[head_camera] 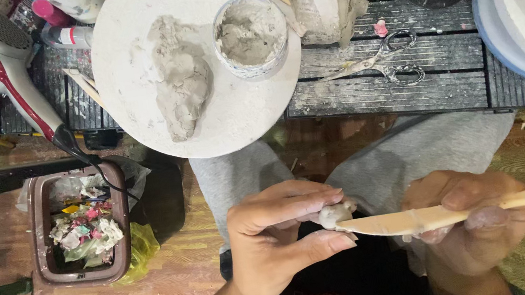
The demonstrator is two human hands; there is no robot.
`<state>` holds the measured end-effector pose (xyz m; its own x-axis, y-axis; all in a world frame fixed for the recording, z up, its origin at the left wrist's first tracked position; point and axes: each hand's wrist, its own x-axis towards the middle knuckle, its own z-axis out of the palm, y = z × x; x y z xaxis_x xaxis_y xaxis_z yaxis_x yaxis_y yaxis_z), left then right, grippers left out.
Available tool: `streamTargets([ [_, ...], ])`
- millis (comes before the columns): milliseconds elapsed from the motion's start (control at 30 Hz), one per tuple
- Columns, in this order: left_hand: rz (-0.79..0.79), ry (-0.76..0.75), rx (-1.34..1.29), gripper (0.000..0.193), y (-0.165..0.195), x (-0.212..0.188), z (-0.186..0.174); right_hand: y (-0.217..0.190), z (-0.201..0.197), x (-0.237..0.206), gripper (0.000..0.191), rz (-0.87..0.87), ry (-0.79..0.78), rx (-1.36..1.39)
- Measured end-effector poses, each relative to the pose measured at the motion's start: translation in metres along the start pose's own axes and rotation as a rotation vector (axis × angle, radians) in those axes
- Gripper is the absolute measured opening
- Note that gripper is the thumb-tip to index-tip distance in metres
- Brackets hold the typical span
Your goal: The person shapes a small piece of clay into a figurine using a wooden sculpting tool and their fingers. They repeatedly smooth and refine the surface of the clay object while seated at a cluttered workbench.
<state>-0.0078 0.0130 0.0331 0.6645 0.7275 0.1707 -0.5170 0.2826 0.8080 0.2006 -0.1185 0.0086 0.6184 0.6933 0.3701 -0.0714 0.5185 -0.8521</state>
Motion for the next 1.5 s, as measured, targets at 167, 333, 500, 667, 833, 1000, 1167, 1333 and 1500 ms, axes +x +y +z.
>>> streamTargets([
  [167, -0.048, -0.002, -0.032, 0.04, 0.001, 0.002, 0.0, 0.002, -0.018, -0.007, 0.026, -0.003, 0.041, -0.072],
  [333, -0.22, -0.029, -0.147, 0.039, 0.007, 0.007, -0.003, 0.006, -0.04, 0.009, 0.029, 0.06, -0.061, 0.257],
  [500, -0.34, -0.056, -0.296, 0.051, 0.007, 0.011, -0.009, -0.006, -0.049, 0.029, 0.025, 0.119, -0.153, 0.094],
  [667, -0.319, -0.066, -0.303, 0.037, 0.003, 0.014, -0.016, -0.022, -0.052, 0.056, 0.025, 0.129, -0.362, -0.045],
  [833, -0.442, -0.012, -0.269, 0.035, 0.006, 0.013, -0.016, -0.043, -0.062, 0.087, 0.027, 0.21, -0.713, -0.236],
  [1000, -0.443, -0.002, -0.217, 0.031, 0.014, 0.014, -0.012, -0.065, -0.058, 0.095, 0.024, 0.242, -0.918, -0.396],
  [1167, -0.413, 0.008, -0.216, 0.027, 0.016, 0.015, -0.01, -0.068, -0.038, 0.099, 0.019, 0.183, -0.99, -0.334],
  [1333, -0.422, 0.021, -0.213, 0.029, 0.012, 0.014, -0.008, -0.057, -0.032, 0.094, 0.018, 0.055, -0.963, -0.279],
  [1500, -0.428, 0.041, -0.287, 0.029, 0.007, 0.015, -0.008, -0.059, -0.04, 0.086, 0.016, 0.052, -0.861, -0.32],
])
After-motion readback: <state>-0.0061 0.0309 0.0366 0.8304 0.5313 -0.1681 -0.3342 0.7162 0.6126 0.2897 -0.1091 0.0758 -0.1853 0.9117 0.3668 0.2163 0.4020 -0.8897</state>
